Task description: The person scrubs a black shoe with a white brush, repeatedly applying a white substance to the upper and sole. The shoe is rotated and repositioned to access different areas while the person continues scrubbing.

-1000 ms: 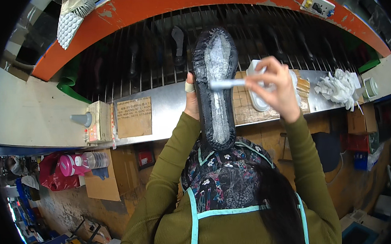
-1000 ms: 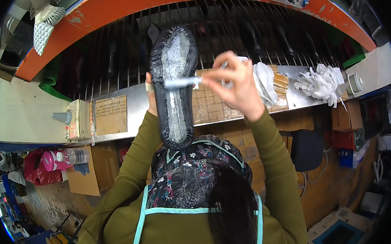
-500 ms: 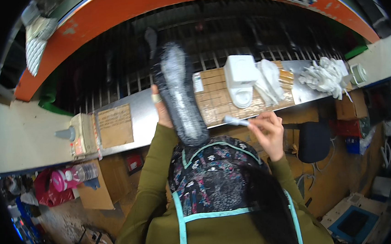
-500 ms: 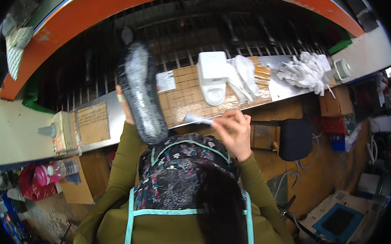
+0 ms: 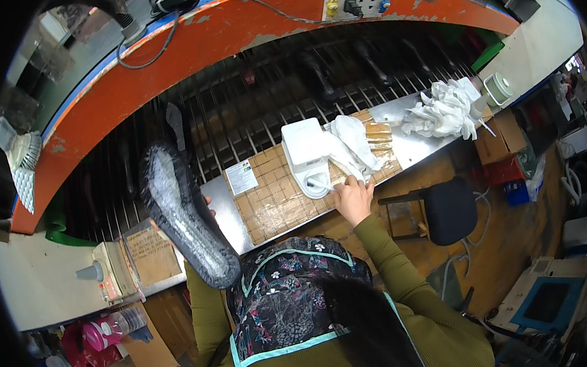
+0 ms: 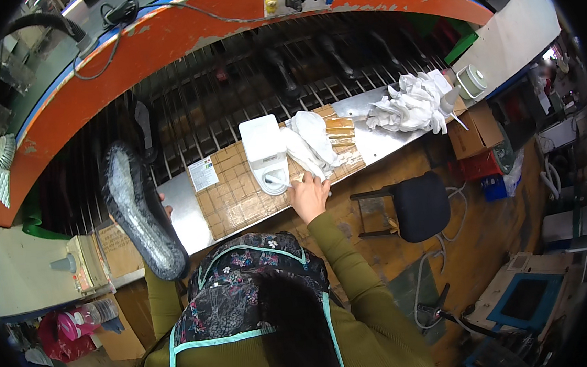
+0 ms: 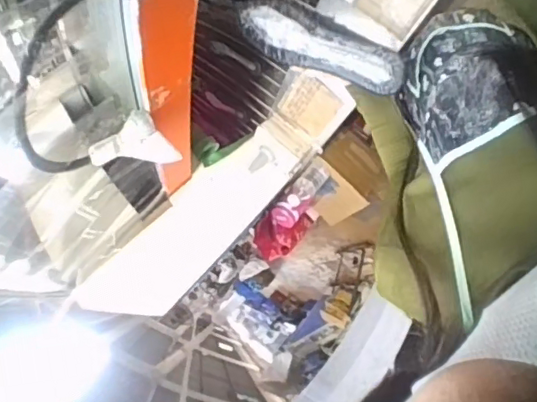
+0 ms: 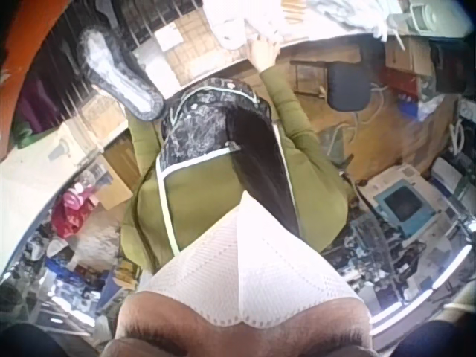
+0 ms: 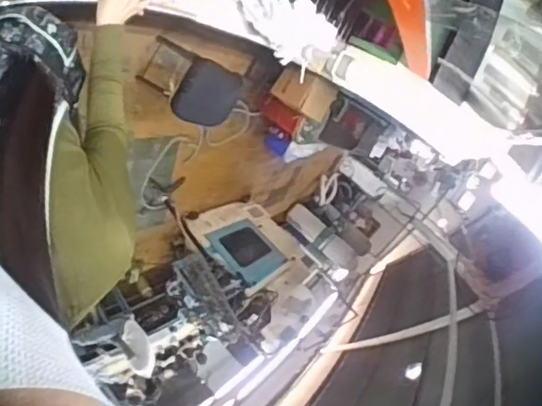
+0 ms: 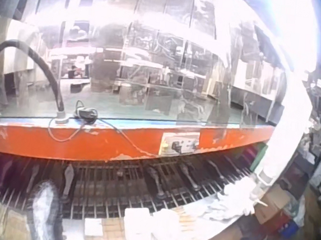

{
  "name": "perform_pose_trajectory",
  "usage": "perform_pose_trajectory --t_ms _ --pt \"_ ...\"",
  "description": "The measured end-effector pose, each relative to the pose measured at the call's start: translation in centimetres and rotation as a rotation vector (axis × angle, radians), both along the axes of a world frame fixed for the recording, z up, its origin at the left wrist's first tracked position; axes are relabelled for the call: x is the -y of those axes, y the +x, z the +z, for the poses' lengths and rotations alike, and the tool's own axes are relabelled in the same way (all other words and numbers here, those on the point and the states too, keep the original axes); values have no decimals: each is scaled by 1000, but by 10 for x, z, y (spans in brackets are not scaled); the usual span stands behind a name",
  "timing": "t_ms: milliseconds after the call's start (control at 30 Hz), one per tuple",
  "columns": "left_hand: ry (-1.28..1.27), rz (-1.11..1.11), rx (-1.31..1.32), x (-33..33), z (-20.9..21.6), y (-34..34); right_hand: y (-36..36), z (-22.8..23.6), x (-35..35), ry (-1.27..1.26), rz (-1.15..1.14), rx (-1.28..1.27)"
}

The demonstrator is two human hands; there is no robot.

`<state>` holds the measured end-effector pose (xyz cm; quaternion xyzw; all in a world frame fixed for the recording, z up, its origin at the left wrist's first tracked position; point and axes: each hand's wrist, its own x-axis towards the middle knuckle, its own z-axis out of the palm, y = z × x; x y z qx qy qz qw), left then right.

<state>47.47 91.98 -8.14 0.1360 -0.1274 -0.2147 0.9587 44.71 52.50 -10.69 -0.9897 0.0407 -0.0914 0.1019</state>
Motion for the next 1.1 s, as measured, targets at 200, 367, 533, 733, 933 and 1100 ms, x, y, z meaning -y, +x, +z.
perform_pose_trajectory --t_ms 200,367,533,733,933,1100 --pt "-78 -479 0 -50 -28 25 81 14 40 180 -148 174" --pt "-217 -297 71 -25 -8 14 162 -4 80 75 -333 187" --pt "131 -362 -50 -50 -1 26 187 -26 108 250 -230 -52" --pt "116 -176 -27 -37 -7 25 170 -32 113 310 -144 109" --pt "225 -14 1 1 16 26 120 -2 125 787 1 138" --pt "35 89 94 55 52 18 46 68 106 821 338 196"
